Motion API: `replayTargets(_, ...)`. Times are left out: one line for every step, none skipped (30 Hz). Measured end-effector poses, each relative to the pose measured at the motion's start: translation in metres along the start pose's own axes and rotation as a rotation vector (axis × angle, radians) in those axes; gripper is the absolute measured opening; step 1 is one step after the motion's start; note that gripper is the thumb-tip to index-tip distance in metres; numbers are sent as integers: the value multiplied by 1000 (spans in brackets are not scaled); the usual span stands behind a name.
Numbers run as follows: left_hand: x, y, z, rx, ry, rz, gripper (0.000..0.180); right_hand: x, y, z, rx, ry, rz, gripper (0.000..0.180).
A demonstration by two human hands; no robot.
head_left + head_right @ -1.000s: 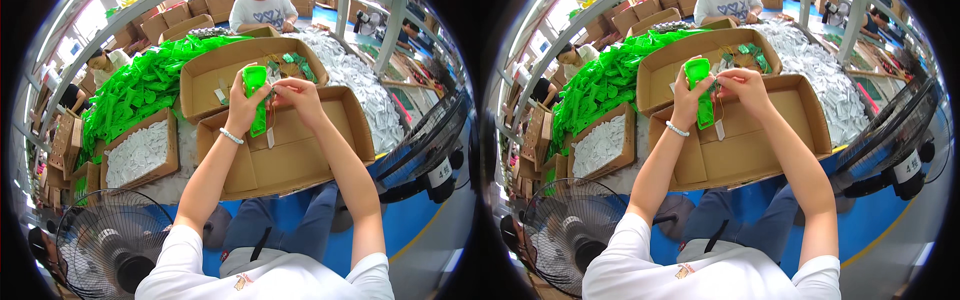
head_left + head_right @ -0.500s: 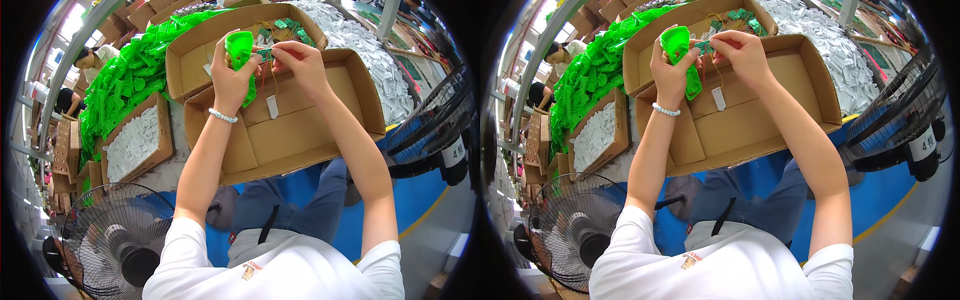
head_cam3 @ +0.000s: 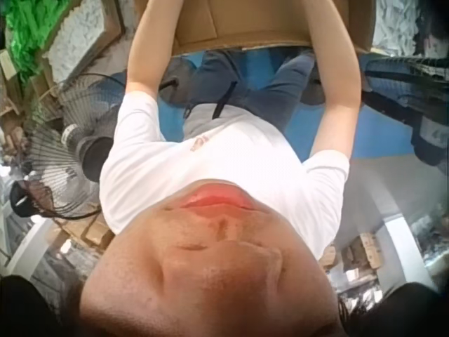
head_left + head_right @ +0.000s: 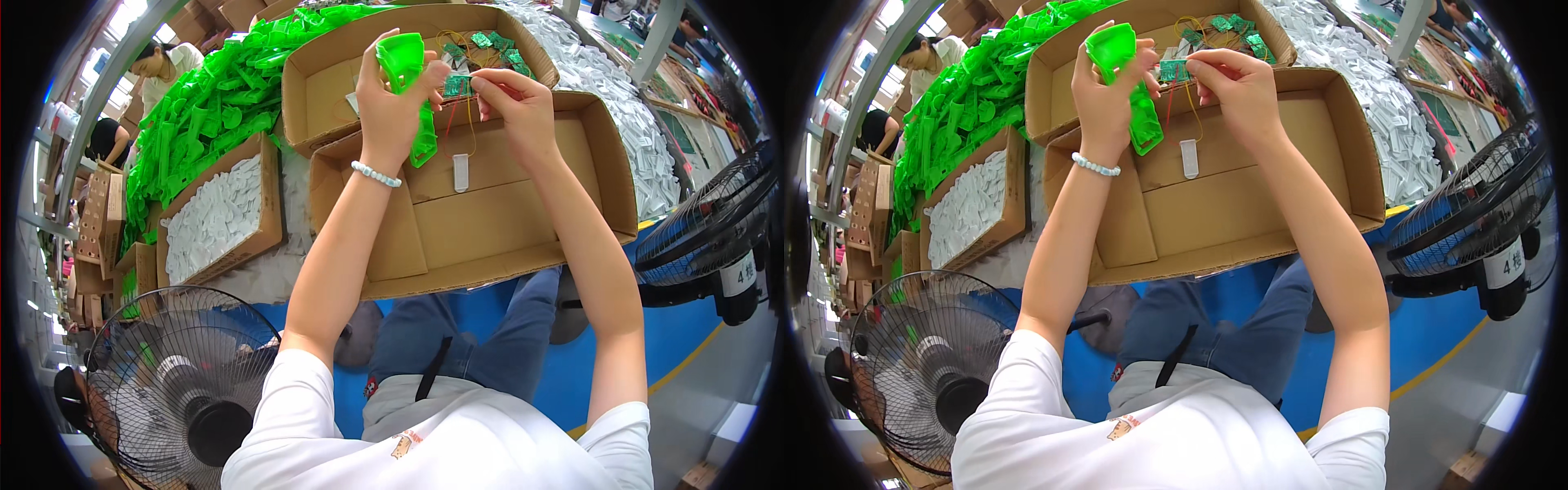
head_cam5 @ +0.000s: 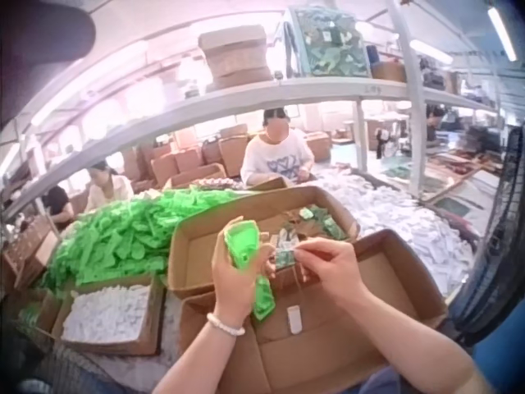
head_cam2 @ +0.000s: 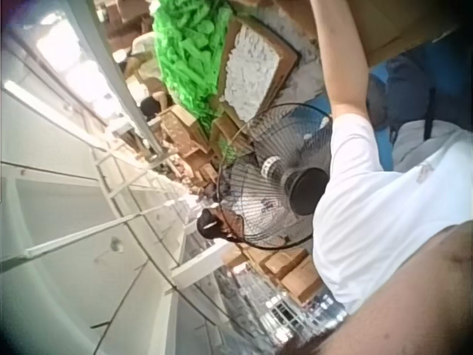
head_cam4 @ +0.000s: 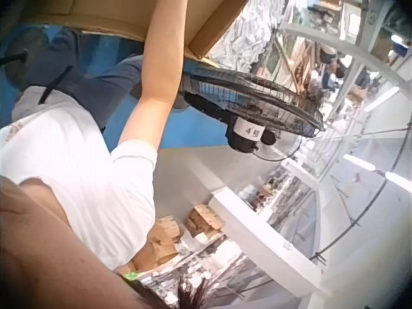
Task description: The person places a cardboard box on the table, fits circuit boards, wires, and switches into plastic flashlight casings by hand, and arranges the assembled casings in the box.
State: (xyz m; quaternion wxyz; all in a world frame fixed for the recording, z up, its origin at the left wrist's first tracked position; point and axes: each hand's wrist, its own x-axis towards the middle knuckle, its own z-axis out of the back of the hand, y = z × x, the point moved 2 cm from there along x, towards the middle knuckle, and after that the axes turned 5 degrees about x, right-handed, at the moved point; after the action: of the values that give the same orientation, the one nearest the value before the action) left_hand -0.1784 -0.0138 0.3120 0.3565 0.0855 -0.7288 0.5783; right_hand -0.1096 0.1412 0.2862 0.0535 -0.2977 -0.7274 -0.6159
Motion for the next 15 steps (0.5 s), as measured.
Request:
replayTargets(2,0,3,1,-7,-3,42,0,0,-1,-1,8,1,14)
replayTargets(5,2,7,-139,-48,55,38,0,0,-2,-9,29,16,13)
replayTargets(7,3,11,-279,-88,112,42,-1,1,-4,-17,50,31,12)
replayTargets(10,6,16,-279,-94,104,42,-2,1,-6,-18,59,35,12)
replayTargets(12,10,21,-343,-101,166,46,-4,2,-10,-35,119,0,12)
replayTargets(13,15,24,-408,-108,228,53,-5,2,-14,-52,179,-34,12)
replayTargets(14,18,24,-412,-111,227,53,-6,0,-14,-49,223,-115,12)
replayTargets(14,21,23,-455,-99,266,53,-6,0,-16,-54,226,-116,12)
replayTargets(14,25,23,-498,-86,304,54,-6,-2,-18,-56,268,-149,11)
replayTargets(14,27,25,-499,-91,300,54,-5,-3,-21,-57,313,-181,10)
replayTargets(14,28,26,-504,-44,291,53,-5,-6,-23,-83,361,-193,11)
replayTargets(15,29,27,-509,3,281,53,-8,-8,-25,-85,367,-193,11)
replayTargets(15,25,26,-510,-1,276,53,-11,-8,-29,-48,363,-162,11)
replayTargets(14,21,24,-521,-45,215,49,-14,-7,-31,-11,358,-131,11)
replayTargets(14,17,23,-529,-88,154,47,-14,-6,-30,-22,368,-132,11)
